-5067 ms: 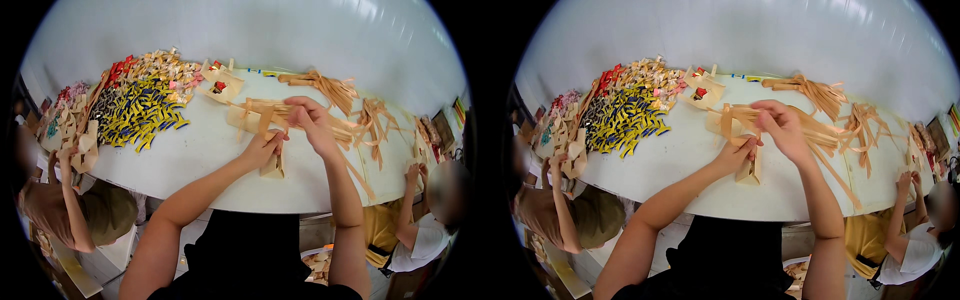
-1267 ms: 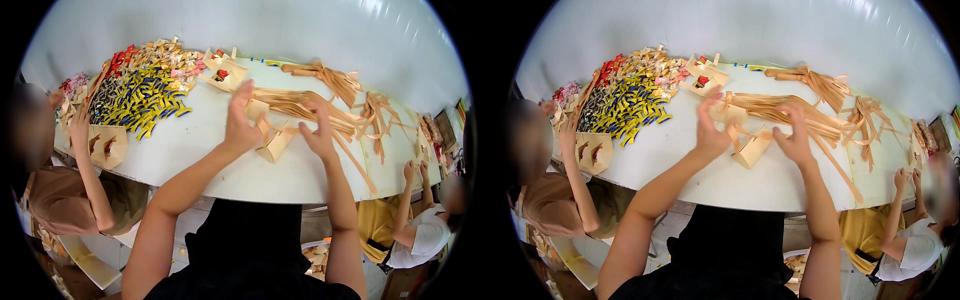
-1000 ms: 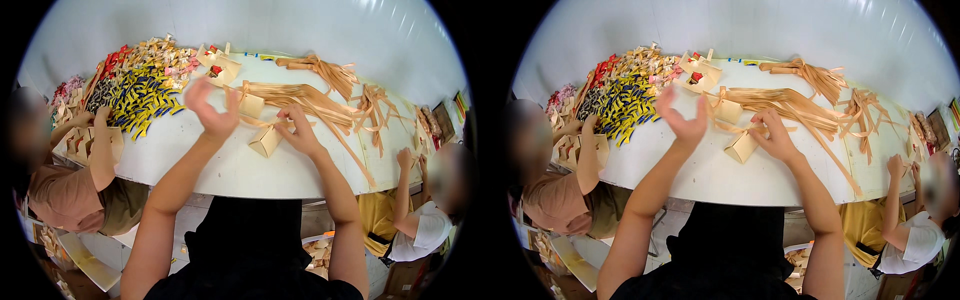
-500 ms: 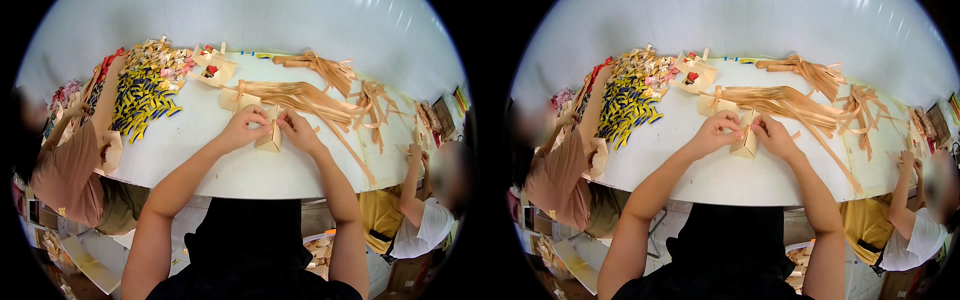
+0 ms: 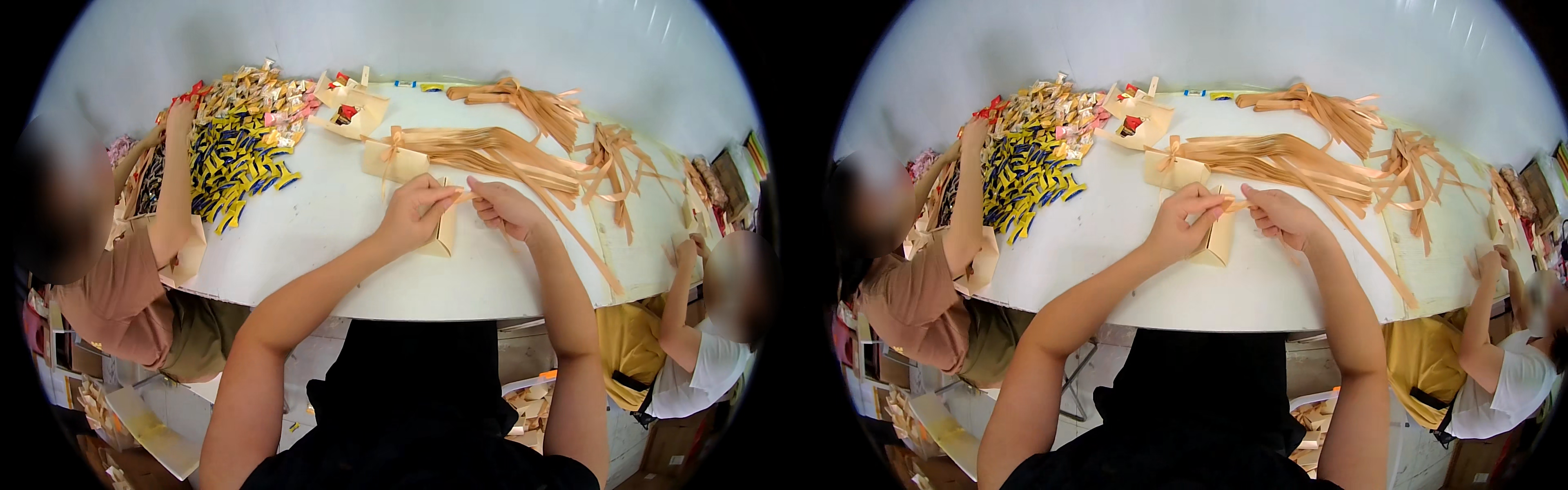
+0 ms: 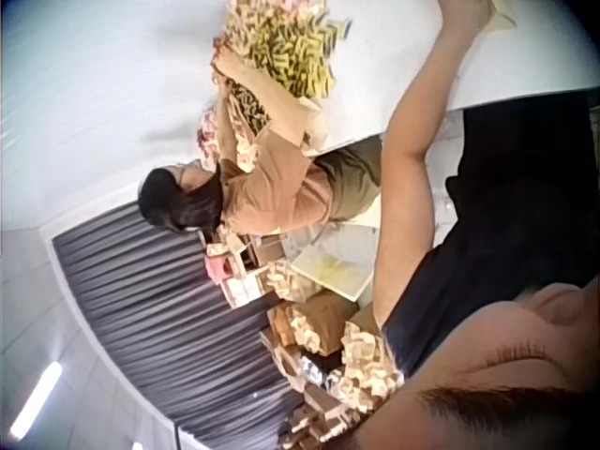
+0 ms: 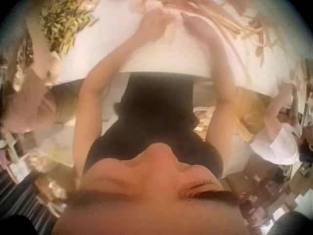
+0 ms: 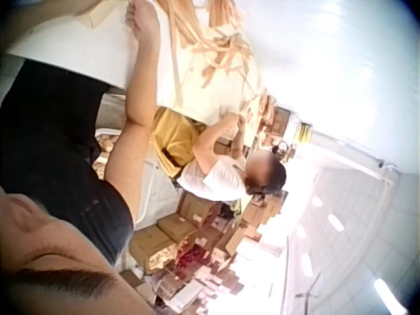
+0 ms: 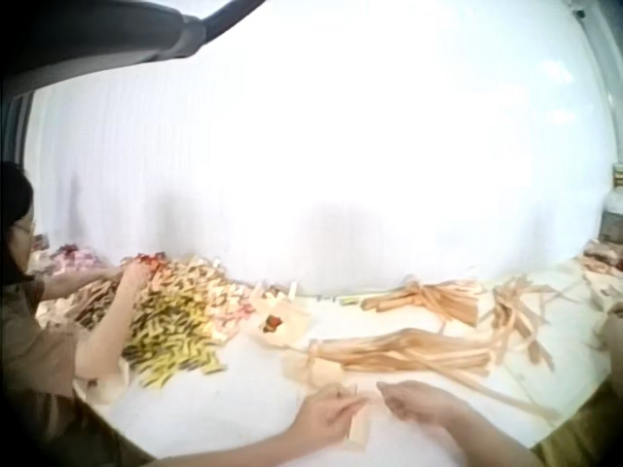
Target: The person assembles small wooden gift boxes by inserting a wrapped item into the container and securing it with a ribbon. They pick up a pre-cut ribbon, thread it through the box's slots, and tie a knot to close the package. The process is repeated for multiple units on a shared table.
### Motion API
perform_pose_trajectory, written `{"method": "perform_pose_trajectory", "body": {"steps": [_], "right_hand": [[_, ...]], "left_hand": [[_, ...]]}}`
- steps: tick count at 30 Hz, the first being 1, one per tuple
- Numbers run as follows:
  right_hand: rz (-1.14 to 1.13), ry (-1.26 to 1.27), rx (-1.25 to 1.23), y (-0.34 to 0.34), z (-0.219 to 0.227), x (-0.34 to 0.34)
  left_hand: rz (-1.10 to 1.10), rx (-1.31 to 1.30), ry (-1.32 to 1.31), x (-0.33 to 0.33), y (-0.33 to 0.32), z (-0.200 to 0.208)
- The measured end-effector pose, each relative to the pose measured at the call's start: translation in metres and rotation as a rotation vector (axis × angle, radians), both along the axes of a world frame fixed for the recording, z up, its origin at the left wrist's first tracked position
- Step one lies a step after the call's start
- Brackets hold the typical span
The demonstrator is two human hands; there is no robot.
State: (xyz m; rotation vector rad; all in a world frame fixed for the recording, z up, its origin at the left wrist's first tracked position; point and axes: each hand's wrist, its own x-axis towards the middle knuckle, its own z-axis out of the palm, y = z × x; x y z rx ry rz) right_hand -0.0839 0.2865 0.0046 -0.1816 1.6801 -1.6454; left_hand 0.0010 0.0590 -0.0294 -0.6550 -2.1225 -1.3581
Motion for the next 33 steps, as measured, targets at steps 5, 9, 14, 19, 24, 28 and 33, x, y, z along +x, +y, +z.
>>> {"method": "perform_pose_trajectory", "body": {"steps": [5, 9, 14, 19, 24, 28, 33], "right_hand": [[-0.135, 0.346, -0.174, -0.016, 0.02, 0.023], [-0.094, 0.912, 0.054, -0.021, 0.023, 0.058], [-0.055, 0.714, 0.193, -0.018, 0.007, 0.049], [-0.055, 0.813, 0.208, -0.024, -0.006, 0.038], [-0.104, 0.891, 0.062, -0.035, -0.025, 0.037], [-0.243, 0.935, 0.068, -0.047, -0.03, 0.043], [-0.321, 0.936, -0.042, -0.052, -0.031, 0.043]], "left_hand": [[0.009, 0.01, 0.029, 0.003, 0.009, 0.0], [0.067, 0.288, -0.324, 0.004, 0.014, 0.01], [-0.094, 0.698, -0.619, -0.005, -0.004, 0.011], [-0.171, 0.527, -0.546, -0.001, -0.008, 0.012], [0.142, 0.092, -0.113, 0.007, 0.0, 0.012], [0.056, 0.439, -0.405, 0.005, 0.005, 0.005], [-0.119, 0.487, -0.654, 0.0, -0.006, 0.003]]}}
